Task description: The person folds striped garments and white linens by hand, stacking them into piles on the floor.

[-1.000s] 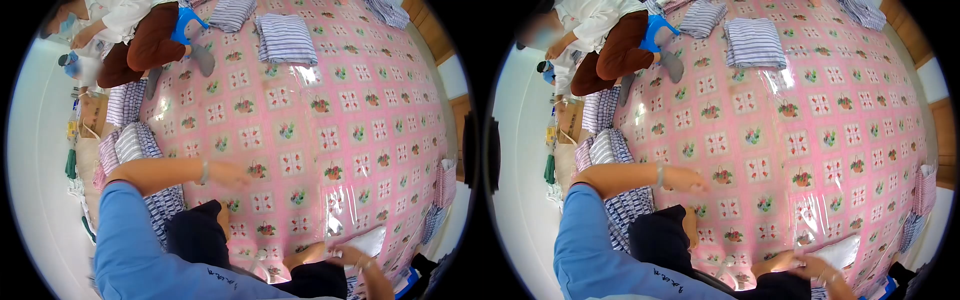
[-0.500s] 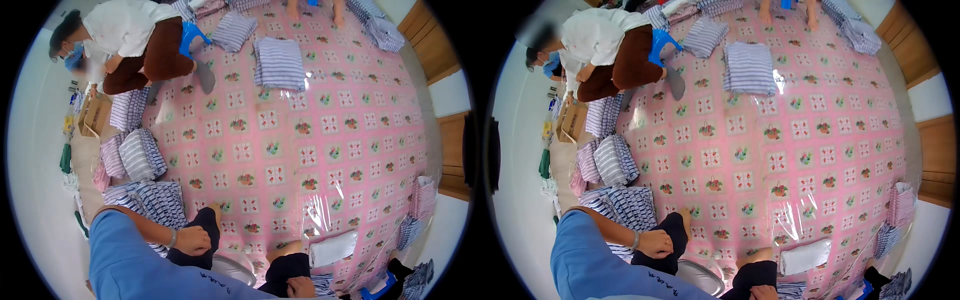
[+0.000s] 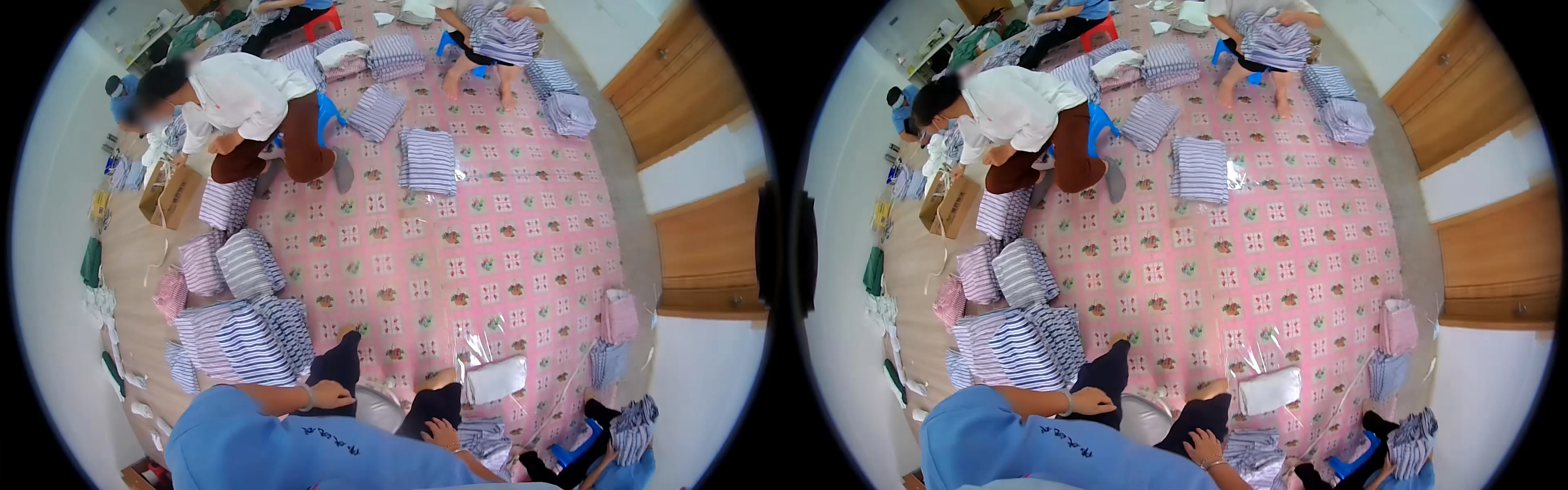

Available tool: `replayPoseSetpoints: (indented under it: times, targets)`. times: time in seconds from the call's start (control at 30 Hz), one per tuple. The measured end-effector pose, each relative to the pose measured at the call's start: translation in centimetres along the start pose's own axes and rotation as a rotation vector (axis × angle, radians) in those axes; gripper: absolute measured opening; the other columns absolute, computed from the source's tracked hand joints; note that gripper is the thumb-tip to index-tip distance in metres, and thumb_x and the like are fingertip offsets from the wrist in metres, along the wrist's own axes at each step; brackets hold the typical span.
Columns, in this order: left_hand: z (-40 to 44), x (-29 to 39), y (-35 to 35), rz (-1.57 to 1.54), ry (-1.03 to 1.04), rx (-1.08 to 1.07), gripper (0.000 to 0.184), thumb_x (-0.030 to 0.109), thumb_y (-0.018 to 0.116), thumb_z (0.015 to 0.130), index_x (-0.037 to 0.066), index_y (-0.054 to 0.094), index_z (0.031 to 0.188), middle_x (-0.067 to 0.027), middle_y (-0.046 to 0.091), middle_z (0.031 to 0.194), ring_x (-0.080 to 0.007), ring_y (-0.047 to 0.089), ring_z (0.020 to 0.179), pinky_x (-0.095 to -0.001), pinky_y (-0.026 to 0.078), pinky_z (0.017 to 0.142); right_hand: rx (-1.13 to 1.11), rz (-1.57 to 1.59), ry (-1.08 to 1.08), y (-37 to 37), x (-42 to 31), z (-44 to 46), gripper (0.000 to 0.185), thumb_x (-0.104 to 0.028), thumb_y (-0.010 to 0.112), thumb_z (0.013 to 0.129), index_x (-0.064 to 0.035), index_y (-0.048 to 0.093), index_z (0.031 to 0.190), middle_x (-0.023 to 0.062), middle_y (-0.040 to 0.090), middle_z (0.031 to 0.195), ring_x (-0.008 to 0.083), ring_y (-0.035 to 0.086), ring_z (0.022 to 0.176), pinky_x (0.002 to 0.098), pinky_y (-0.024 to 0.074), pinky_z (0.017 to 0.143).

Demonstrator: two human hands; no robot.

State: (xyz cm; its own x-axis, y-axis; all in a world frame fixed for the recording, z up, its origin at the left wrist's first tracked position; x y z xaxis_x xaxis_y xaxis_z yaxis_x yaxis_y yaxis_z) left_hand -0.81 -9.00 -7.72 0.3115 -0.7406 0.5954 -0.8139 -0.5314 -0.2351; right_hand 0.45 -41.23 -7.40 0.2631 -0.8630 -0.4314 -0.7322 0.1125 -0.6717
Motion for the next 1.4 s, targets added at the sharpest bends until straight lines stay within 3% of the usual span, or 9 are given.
replayPoseSetpoints:
  times: [0.07, 0.13, 0.47, 0.77, 0.83, 0.93, 1.0, 1.2, 1.4]
  targets:
    - [-5.6, 1.2, 0.3, -0.15, -0.061, -0.182, 0.049, 0.051, 0.042, 0.087, 0.009, 0.064, 0.101, -0.018, 0.059, 0.106, -0.0351, 0.055, 0.099, -0.0406, 0.042, 0.084, -0.055, 0.216, -0.126, 1.1, -0.6, -1.8, 0.041, -0.04, 0.051, 0.079, -0.0095, 0.059, 0.105, 0.0115, 0.058, 0.108, 0.0291, 0.051, 0.107, 0.0456, 0.0393, 0.089]
    - [-11.3, 3.0, -2.3, -0.221, -0.027, -0.095, 0.051, 0.05, 0.042, 0.087, 0.006, 0.063, 0.101, -0.018, 0.06, 0.104, -0.0332, 0.056, 0.097, -0.0399, 0.043, 0.083, -0.174, 0.572, -0.289, 0.4, -4.5, -4.6, 0.04, -0.039, 0.05, 0.081, -0.0074, 0.059, 0.102, 0.0136, 0.059, 0.103, 0.0293, 0.054, 0.101, 0.0431, 0.0411, 0.086]
    - [-14.7, 2.9, -11.5, -0.374, 0.099, 0.148, 0.041, 0.04, 0.048, 0.087, 0.004, 0.06, 0.102, -0.0142, 0.06, 0.098, -0.0246, 0.058, 0.09, -0.0347, 0.045, 0.078, -0.052, 0.689, 0.068, -11.9, -14.4, -1.8, 0.039, -0.041, 0.046, 0.087, -0.0054, 0.06, 0.092, 0.0141, 0.061, 0.088, 0.0259, 0.058, 0.085, 0.0398, 0.0431, 0.078]
    - [-12.7, 6.0, -15.7, -0.286, 0.157, 0.26, 0.03, 0.03, 0.054, 0.088, 0.004, 0.058, 0.102, -0.0105, 0.06, 0.094, -0.0179, 0.058, 0.086, -0.0301, 0.046, 0.075, 0.245, 0.308, 0.393, -21.6, -11.3, -9.3, 0.034, -0.039, 0.048, 0.082, -0.0079, 0.063, 0.085, 0.014, 0.062, 0.084, 0.0296, 0.059, 0.081, 0.0407, 0.0448, 0.073]
    - [-16.1, 11.6, -18.5, -0.451, 0.196, 0.251, 0.025, 0.025, 0.055, 0.087, 0.004, 0.057, 0.1, -0.0095, 0.06, 0.093, -0.0163, 0.057, 0.084, -0.0288, 0.046, 0.074, 0.087, 0.39, 0.353, -22.1, -9.9, -12.2, 0.031, -0.035, 0.051, 0.081, -0.0051, 0.06, 0.084, 0.0156, 0.061, 0.074, 0.0333, 0.059, 0.073, 0.0414, 0.0455, 0.068]
    - [-17.0, 19.9, -18.7, -0.67, 0.251, 0.045, 0.022, 0.022, 0.054, 0.088, 0.004, 0.057, 0.101, -0.0083, 0.059, 0.094, -0.0153, 0.056, 0.084, -0.0273, 0.045, 0.073, -0.371, 0.207, 0.202, -18.9, -6.9, -17.6, 0.015, -0.019, 0.054, 0.075, -0.0065, 0.062, 0.079, 0.0112, 0.062, 0.071, 0.022, 0.06, 0.066, 0.0347, 0.0472, 0.061]
    - [-17.1, 23.7, -18.8, -0.226, 0.393, 0.081, 0.025, 0.023, 0.053, 0.089, 0.004, 0.056, 0.103, -0.0072, 0.058, 0.095, -0.0143, 0.054, 0.083, -0.027, 0.044, 0.073, -0.695, 0.422, 0.183, -14.7, -4.1, -21.3, 0.011, -0.016, 0.056, 0.078, -0.0062, 0.061, 0.081, 0.0082, 0.062, 0.072, 0.0165, 0.06, 0.068, 0.0298, 0.0472, 0.061]
    - [-18.8, 35.0, -19.6, -0.214, 0.335, 0.03, 0.03, 0.03, 0.055, 0.086, 0.005, 0.056, 0.103, -0.006, 0.057, 0.09, -0.015, 0.053, 0.08, -0.0279, 0.043, 0.07, -0.41, 0.666, 0.204, -23.1, 0.7, -18.9, 0.01, -0.015, 0.056, 0.079, -0.0059, 0.06, 0.082, 0.007, 0.062, 0.073, 0.015, 0.06, 0.069, 0.0284, 0.0469, 0.062]
    - [-18.4, 34.4, -18.0, -0.326, 0.249, 0.06, 0.03, 0.032, 0.051, 0.088, 0.005, 0.053, 0.101, -0.0043, 0.055, 0.09, -0.013, 0.048, 0.076, -0.0279, 0.04, 0.066, -0.364, 0.663, 0.092, -31.0, 1.9, -12.5, 0.01, -0.014, 0.056, 0.08, -0.0056, 0.06, 0.083, 0.0058, 0.061, 0.074, 0.0136, 0.059, 0.07, 0.0271, 0.0465, 0.063]
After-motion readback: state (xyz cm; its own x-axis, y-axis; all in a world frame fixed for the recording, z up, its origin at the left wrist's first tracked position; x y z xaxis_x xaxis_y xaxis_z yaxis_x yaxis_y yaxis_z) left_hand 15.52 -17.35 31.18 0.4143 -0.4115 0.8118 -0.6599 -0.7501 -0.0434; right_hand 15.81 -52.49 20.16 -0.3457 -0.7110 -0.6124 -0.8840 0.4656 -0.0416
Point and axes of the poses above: each hand's wrist, its own z-axis towards the middle knuckle, its own y-axis out of the palm, x = y × z, the point moved 8 cm from there along z, towards the middle knuckle
